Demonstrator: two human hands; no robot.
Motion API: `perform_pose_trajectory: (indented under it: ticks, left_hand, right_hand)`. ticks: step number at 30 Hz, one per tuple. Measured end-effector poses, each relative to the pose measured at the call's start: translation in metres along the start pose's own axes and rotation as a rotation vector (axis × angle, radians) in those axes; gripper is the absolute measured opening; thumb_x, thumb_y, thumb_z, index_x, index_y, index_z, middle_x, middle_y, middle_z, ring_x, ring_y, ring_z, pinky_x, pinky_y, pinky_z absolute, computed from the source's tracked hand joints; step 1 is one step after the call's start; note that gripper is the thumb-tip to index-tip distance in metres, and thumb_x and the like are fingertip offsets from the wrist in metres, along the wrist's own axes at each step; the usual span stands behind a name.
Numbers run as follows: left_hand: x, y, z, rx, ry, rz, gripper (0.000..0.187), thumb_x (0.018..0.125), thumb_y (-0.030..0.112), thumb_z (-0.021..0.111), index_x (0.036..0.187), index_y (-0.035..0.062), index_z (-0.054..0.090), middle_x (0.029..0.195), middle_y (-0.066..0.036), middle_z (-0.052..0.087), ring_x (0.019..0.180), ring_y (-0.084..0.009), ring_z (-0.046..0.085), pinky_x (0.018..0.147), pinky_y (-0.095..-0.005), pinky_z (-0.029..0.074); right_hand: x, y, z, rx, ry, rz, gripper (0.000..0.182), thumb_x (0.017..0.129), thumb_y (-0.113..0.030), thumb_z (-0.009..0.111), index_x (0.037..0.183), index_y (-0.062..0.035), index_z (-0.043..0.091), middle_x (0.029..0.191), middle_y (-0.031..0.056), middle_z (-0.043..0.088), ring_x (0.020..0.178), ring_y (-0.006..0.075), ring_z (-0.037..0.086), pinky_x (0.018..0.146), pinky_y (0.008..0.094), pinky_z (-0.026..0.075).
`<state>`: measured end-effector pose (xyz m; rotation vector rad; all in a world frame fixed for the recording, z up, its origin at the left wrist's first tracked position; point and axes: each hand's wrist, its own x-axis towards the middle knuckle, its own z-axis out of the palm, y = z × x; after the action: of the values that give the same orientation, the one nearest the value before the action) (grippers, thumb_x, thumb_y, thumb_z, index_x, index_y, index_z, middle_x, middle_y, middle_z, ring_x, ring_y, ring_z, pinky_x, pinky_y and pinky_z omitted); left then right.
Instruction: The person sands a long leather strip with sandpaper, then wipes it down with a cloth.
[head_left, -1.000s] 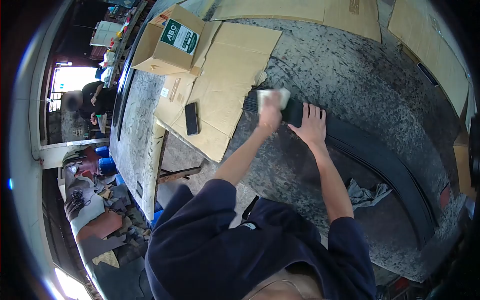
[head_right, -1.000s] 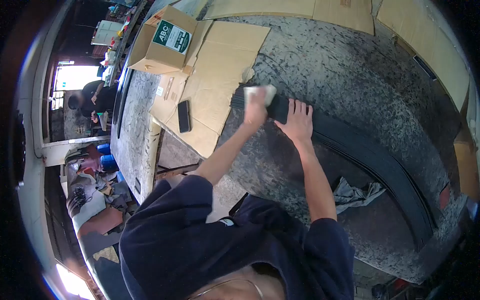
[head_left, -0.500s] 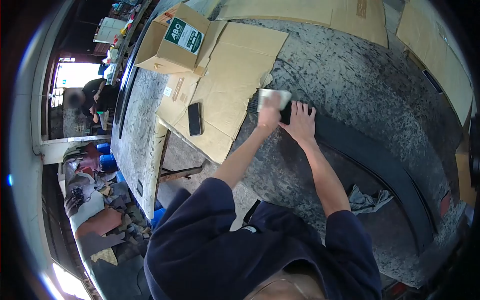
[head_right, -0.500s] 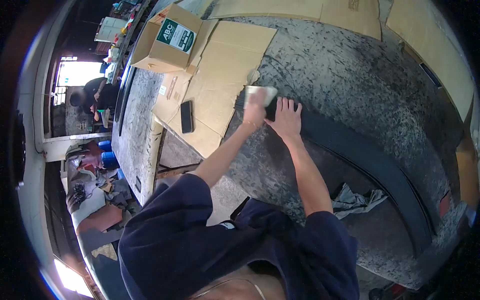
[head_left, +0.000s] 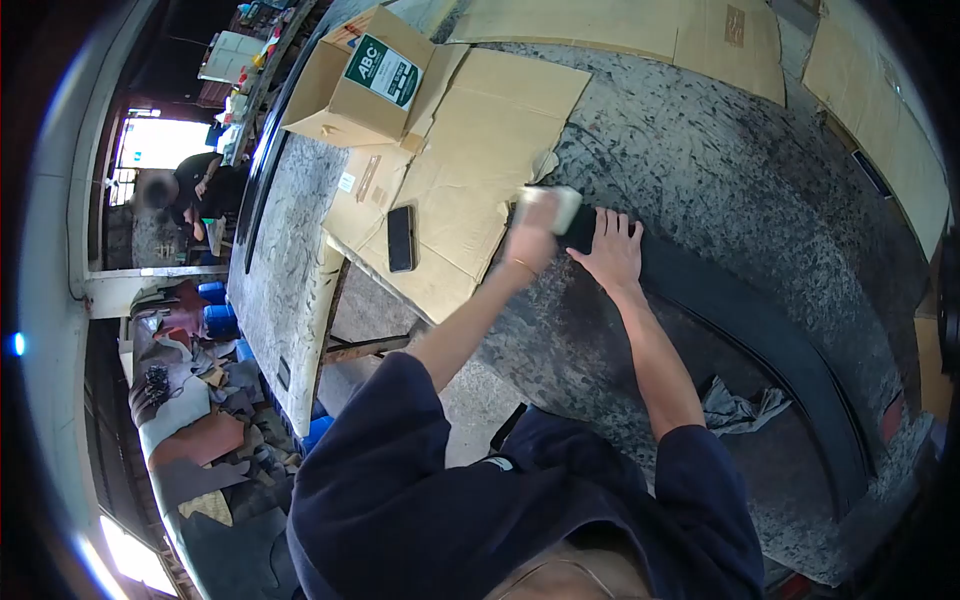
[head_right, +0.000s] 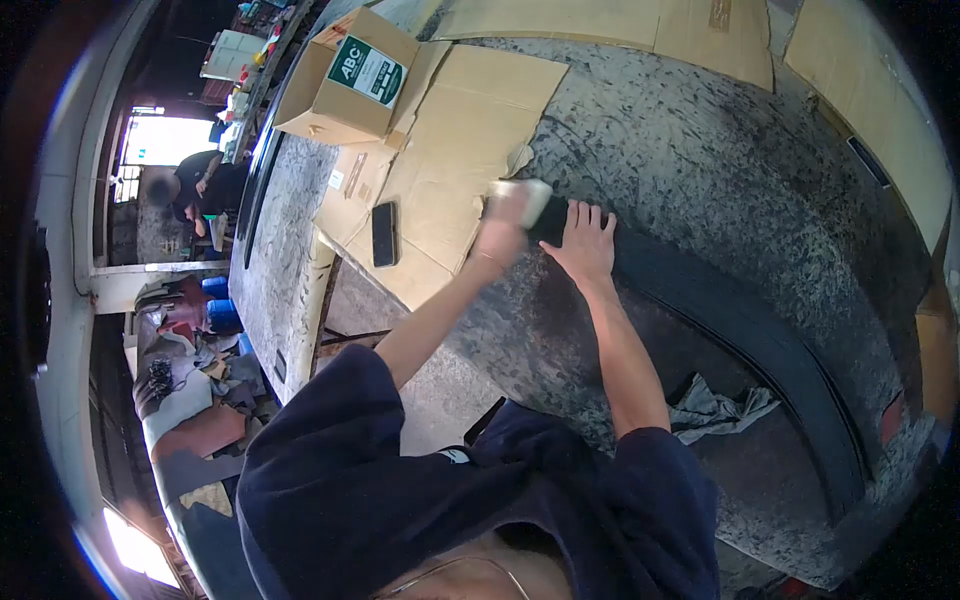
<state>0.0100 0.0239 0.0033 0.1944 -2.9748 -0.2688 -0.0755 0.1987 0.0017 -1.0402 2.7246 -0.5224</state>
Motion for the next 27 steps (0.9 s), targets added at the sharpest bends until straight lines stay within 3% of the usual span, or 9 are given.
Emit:
perform_pose_trajectory:
  ticks: [1, 3, 5, 6, 7, 9, 17, 22, 27]
  left_hand:
    - [0.005, 0.02, 0.017, -0.134, -0.084, 0.223, 0.058, 0.08, 0.0, 0.056, 0.138, -0.0002, 0.051, 0.143, -0.021, 0.052, 0.136, -0.0356, 0.047, 0.115, -0.0437, 0.037]
    - [-0.003, 0.014, 0.017, -0.147, 0.017, 0.165, 0.053, 0.081, 0.0, 0.056, 0.134, 0.0006, 0.054, 0.136, -0.021, 0.057, 0.129, -0.0373, 0.052, 0.109, -0.0447, 0.043]
    - [0.014, 0.001, 0.017, -0.276, 0.041, -0.432, 0.045, 0.081, -0.001, 0.056, 0.126, 0.0016, 0.059, 0.129, -0.023, 0.061, 0.12, -0.0408, 0.057, 0.1, -0.0469, 0.049]
    - [0.015, -0.014, 0.035, -0.132, 0.306, -0.341, 0.049, 0.082, -0.005, 0.052, 0.129, 0.0069, 0.06, 0.125, -0.024, 0.062, 0.114, -0.0417, 0.061, 0.101, -0.0445, 0.049]
    - [0.025, 0.037, -0.004, -0.324, -0.08, -0.56, 0.035, 0.082, -0.002, 0.055, 0.116, -0.0027, 0.064, 0.129, -0.028, 0.059, 0.122, -0.0434, 0.055, 0.1, -0.0492, 0.049]
    - [0.01, 0.068, 0.021, -0.016, 0.21, 0.012, 0.046, 0.079, -0.005, 0.054, 0.125, -0.0009, 0.062, 0.145, -0.029, 0.045, 0.138, -0.0422, 0.042, 0.112, -0.0501, 0.039]
    - [-0.001, 0.072, 0.018, -0.147, 0.201, 0.036, 0.049, 0.077, -0.002, 0.058, 0.126, -0.0039, 0.06, 0.153, -0.024, 0.038, 0.142, -0.0395, 0.038, 0.115, -0.0502, 0.034]
    - [0.001, 0.068, 0.022, -0.263, 0.06, 0.084, 0.066, 0.071, -0.003, 0.06, 0.136, -0.0023, 0.052, 0.146, -0.019, 0.049, 0.139, -0.0324, 0.044, 0.118, -0.0437, 0.033]
    - [-0.026, -0.016, 0.038, -0.098, 0.104, 0.016, 0.064, 0.074, -0.003, 0.061, 0.138, 0.0007, 0.053, 0.142, -0.015, 0.055, 0.135, -0.0303, 0.05, 0.117, -0.0413, 0.035]
  right_hand:
    - [0.001, 0.0, 0.0, -0.01, 0.004, -0.006, 0.094, 0.077, -0.062, 0.073, 0.141, -0.0006, 0.045, 0.134, 0.012, 0.052, 0.125, 0.0276, 0.046, 0.109, 0.0538, 0.032]
    - [-0.001, 0.003, 0.002, 0.019, 0.052, -0.007, 0.098, 0.073, -0.059, 0.078, 0.142, -0.0005, 0.043, 0.132, 0.011, 0.054, 0.123, 0.0271, 0.048, 0.11, 0.0513, 0.033]
    - [-0.005, 0.001, -0.002, 0.058, 0.146, 0.021, 0.106, 0.067, -0.054, 0.083, 0.145, 0.0031, 0.038, 0.129, 0.0138, 0.059, 0.121, 0.0278, 0.052, 0.108, 0.0484, 0.034]
    - [-0.008, 0.001, -0.007, 0.073, 0.081, 0.032, 0.104, 0.07, -0.05, 0.082, 0.146, 0.0041, 0.035, 0.132, 0.0147, 0.057, 0.123, 0.0282, 0.051, 0.11, 0.0491, 0.034]
    - [-0.005, -0.002, -0.015, 0.089, 0.026, 0.034, 0.102, 0.074, -0.046, 0.081, 0.148, 0.0052, 0.032, 0.135, 0.0157, 0.055, 0.125, 0.0286, 0.05, 0.111, 0.0497, 0.033]
    - [-0.001, 0.007, 0.01, 0.081, 0.112, -0.002, 0.098, 0.076, -0.039, 0.078, 0.149, 0.006, 0.03, 0.134, 0.016, 0.055, 0.124, 0.0284, 0.05, 0.111, 0.0493, 0.033]
    - [-0.002, 0.016, 0.024, 0.014, 0.22, -0.097, 0.075, 0.082, -0.02, 0.066, 0.145, 0.0068, 0.037, 0.14, 0.0168, 0.051, 0.129, 0.0273, 0.048, 0.111, 0.0486, 0.033]
    - [-0.021, 0.032, -0.023, 0.005, 0.126, -0.05, 0.095, 0.068, -0.042, 0.083, 0.142, 0.0026, 0.043, 0.141, 0.0207, 0.049, 0.13, 0.0337, 0.046, 0.111, 0.0452, 0.034]
    - [-0.031, 0.036, -0.009, -0.027, 0.133, -0.035, 0.104, 0.071, -0.059, 0.078, 0.143, 0.0049, 0.04, 0.138, 0.0175, 0.051, 0.129, 0.0314, 0.046, 0.112, 0.0441, 0.034]
